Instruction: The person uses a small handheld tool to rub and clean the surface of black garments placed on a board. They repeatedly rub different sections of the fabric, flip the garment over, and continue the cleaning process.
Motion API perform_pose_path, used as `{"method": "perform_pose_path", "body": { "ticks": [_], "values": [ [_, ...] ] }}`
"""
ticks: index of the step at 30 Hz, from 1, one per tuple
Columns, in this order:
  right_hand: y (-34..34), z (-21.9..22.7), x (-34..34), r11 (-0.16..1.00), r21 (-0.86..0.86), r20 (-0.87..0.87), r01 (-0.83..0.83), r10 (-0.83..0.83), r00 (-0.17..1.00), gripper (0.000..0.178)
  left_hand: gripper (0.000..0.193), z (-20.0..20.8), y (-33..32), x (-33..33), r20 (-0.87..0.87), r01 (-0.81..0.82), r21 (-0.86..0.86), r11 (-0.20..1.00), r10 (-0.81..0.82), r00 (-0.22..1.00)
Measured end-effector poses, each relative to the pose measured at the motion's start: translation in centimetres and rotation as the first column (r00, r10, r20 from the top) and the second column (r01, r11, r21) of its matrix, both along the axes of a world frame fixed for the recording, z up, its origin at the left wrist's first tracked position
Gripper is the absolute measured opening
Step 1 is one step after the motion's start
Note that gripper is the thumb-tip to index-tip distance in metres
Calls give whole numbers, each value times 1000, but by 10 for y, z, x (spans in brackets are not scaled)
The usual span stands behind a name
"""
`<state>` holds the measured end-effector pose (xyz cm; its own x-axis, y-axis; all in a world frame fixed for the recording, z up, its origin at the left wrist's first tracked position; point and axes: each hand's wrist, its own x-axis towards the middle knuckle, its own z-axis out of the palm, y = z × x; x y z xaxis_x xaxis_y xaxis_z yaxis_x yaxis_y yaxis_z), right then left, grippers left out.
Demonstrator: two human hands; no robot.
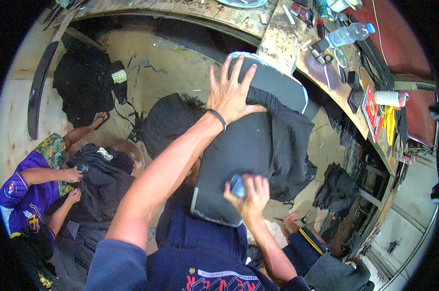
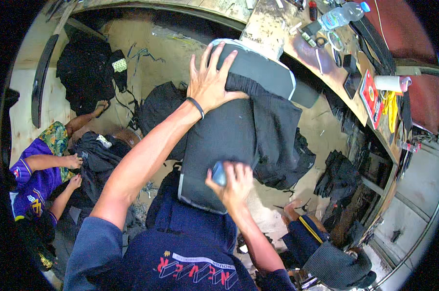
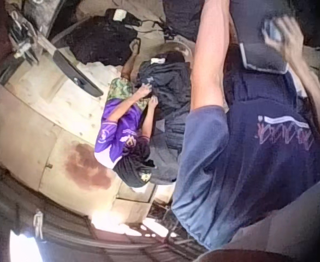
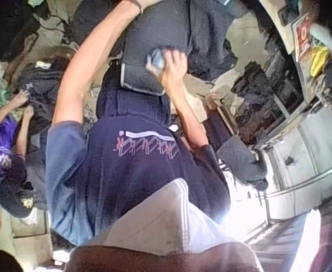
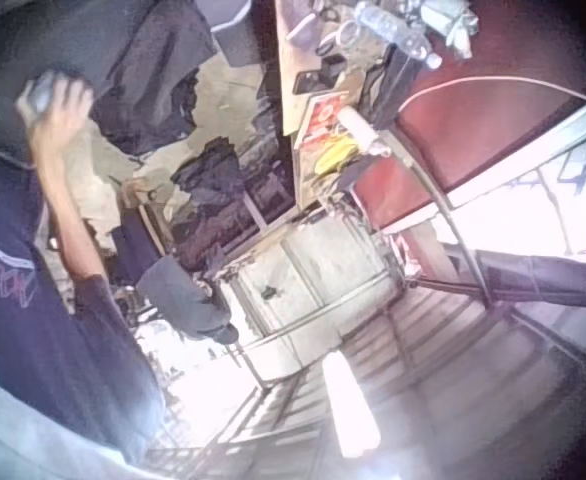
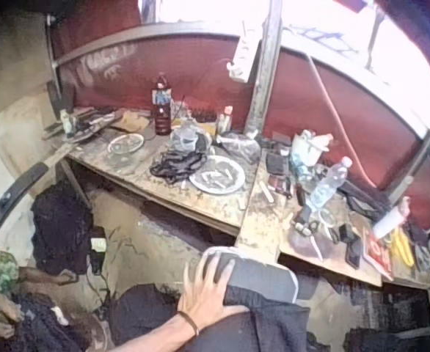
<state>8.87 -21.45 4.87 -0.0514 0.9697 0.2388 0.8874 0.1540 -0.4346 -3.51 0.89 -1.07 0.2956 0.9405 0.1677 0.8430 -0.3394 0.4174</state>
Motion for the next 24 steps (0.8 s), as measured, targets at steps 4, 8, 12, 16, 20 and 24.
{"method": "perform_pose_path", "body": {
  "ticks": [4,8,12,16,20,24],
  "values": [
    [44,12,-15,999,17,-64,-50,51,997,42,123,-9,-2,1,82,-27,50,998,23,996],
    [32,-5,-44,996,24,91,88,-90,992,39,124,-3,-4,0,35,-36,70,997,33,999],
    [-12,6,-7,808,-589,-304,4,-226,926,49,120,9,-22,-21,240,43,169,985,-84,967],
    [25,4,89,903,-111,-394,416,-424,815,61,93,-12,-81,-56,702,-232,-144,962,265,662],
    [30,-29,139,597,-801,-486,45,-693,533,80,77,-46,-177,-67,745,216,-617,757,474,470],
    [-95,-63,121,694,-673,-595,-255,-304,744,61,79,1,-314,-93,565,111,-729,675,503,654]
  ]
}}
